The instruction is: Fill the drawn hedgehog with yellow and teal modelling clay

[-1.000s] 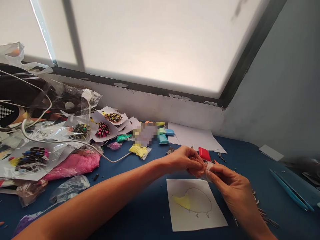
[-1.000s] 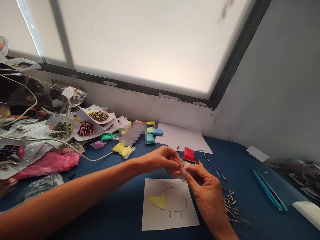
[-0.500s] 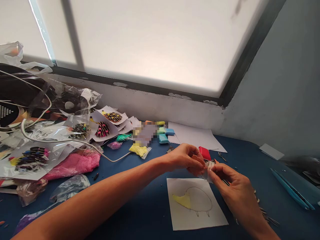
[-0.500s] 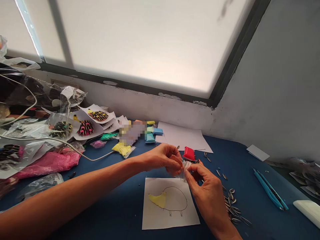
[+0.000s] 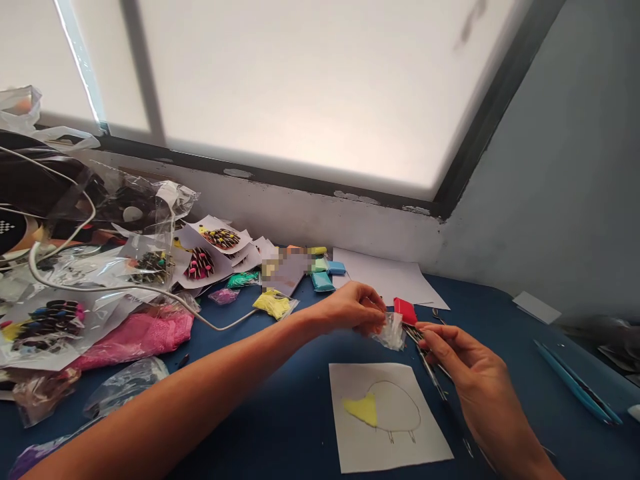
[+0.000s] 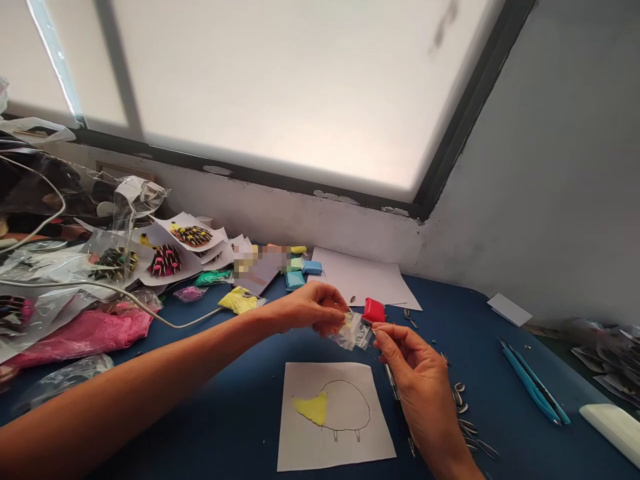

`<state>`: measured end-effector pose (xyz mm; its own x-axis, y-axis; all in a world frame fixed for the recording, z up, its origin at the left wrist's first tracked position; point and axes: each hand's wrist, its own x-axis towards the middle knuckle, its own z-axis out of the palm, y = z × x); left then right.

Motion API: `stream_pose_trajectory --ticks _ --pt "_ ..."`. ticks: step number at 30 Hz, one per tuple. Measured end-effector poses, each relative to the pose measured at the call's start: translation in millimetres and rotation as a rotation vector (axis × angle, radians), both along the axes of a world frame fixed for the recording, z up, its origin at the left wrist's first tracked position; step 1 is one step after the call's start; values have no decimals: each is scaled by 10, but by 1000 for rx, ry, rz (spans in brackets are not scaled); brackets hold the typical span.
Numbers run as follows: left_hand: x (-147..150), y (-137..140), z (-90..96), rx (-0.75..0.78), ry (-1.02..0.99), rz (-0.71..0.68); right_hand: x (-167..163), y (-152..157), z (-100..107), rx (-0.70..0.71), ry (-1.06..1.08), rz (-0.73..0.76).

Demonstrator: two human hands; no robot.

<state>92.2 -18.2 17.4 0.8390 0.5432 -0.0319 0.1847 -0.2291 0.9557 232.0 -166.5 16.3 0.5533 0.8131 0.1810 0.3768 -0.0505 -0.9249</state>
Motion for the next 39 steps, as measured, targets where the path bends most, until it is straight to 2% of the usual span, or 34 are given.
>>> stream_pose_trajectory --ticks 7,11,13,14,16,21,24,28,31,39 --pt "-243 315 32 363 250 129 11 -17 32 -45 130 41" --pt "-236 178 185 500 193 176 -3 -2 8 -37 100 49" --pt "-181 24 267 507 142 131 -13 1 3 -21 64 56" --pt "-153 -52 293 472 123 46 -20 -2 1 -13 44 62" --pt "-110 -174 300 237 88 -187 -34 -16 -1 5 -1 71" --pt "-42 -278 153 -153 -37 -318 -62 -62 -13 26 -154 64" --pt "2 -292 86 -304 -97 -341 -64 -69 -9 17 -234 54" --pt "29 -295 45 -410 -111 -362 -51 -57 0 -1 -302 5" --pt "20 -259 13 -431 -122 -354 -36 -47 -2 -20 -321 -17" --pt "-29 -76 23 -406 -166 -192 -11 -48 15 -39 -244 23"
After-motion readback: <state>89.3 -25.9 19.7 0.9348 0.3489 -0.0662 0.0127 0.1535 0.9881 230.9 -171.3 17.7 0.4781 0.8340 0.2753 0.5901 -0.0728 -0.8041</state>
